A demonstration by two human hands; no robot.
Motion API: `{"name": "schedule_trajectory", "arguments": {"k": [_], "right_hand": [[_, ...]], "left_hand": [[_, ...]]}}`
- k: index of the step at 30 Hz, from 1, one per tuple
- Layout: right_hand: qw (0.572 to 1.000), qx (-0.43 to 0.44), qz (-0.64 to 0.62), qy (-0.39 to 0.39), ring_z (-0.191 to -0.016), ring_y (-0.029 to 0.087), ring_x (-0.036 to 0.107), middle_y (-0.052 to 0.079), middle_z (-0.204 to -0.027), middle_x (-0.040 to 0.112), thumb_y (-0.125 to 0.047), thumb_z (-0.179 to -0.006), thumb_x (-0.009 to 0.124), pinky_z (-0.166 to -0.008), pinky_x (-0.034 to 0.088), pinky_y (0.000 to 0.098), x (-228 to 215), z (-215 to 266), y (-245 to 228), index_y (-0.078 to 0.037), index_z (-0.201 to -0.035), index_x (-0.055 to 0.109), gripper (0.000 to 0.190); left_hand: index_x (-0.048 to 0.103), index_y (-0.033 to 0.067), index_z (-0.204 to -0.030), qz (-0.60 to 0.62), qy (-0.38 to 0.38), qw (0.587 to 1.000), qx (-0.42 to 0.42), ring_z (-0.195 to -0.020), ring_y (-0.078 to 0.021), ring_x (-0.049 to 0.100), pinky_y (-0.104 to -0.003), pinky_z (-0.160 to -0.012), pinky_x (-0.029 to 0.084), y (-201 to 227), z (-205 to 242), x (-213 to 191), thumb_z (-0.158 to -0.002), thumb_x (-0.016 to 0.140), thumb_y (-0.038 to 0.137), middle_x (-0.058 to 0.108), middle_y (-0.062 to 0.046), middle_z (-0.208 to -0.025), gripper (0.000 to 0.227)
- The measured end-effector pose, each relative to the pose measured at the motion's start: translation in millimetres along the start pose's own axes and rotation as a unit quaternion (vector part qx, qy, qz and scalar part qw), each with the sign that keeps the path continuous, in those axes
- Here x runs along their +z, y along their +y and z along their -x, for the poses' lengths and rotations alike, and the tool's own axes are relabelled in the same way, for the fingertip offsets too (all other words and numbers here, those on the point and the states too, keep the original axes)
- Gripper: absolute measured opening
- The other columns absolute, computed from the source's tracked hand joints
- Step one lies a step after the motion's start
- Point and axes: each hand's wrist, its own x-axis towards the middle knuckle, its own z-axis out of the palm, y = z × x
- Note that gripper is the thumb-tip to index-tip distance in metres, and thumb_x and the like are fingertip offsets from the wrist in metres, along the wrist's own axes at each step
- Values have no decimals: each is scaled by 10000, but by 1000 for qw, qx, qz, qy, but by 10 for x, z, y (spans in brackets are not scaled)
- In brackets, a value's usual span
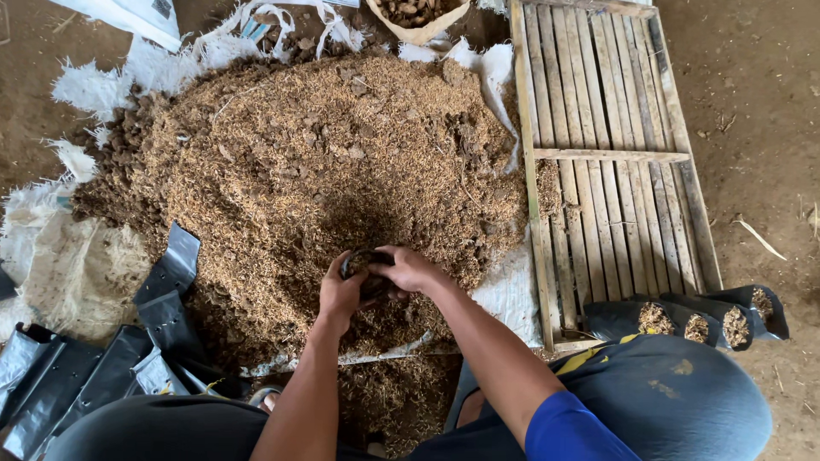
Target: The person fills small black nursery bags with a mixture of soil and rice husks by hand, then lines them up on a bamboo rack.
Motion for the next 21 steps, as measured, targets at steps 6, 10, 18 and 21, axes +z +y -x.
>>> {"name": "schedule_trajectory", "arguments": {"k": [6, 10, 18, 21], "right_hand": [[988, -46, 84, 118, -504, 207, 715, 170, -858, 738, -156, -981, 603, -409, 623, 264, 200, -567, 392, -120, -1297, 645, 320], [977, -50, 151, 140, -557, 234, 728, 108, -740, 732, -207, -994, 559, -535, 630, 343, 210, -512, 241, -118, -1270, 637, 301], [995, 15, -63, -70, -721, 215, 718, 224, -1040, 694, -429, -1046, 592, -574, 602, 286, -236, 496, -353, -15, -1622, 210, 805], [995, 6, -75, -61, -636, 190, 700, 145, -911, 688, -263, -1007, 676, -493, 561, 245, -194, 381, -277, 14, -1591, 251, 773]], "left_hand": [[696, 236, -1283, -111, 69, 991, 40, -864, -413, 733, -506, -565, 684, -267, -441, -21, -906, 760, 159, 698, -210, -1133, 390], [733, 243, -1202, -116, 92, 988, 52, -809, -406, 732, -478, -520, 689, -164, -343, -26, -910, 736, 157, 700, -215, -1058, 305], [522, 89, -1465, 85, 15, 996, 0, -1091, -481, 633, -593, -764, 648, 160, 33, -101, -816, 745, 122, 521, -291, -1368, 687], [456, 109, -1518, 94, -18, 995, 17, -1122, -462, 625, -555, -845, 625, 104, -17, -99, -829, 708, 14, 529, -272, -1332, 741]]}}
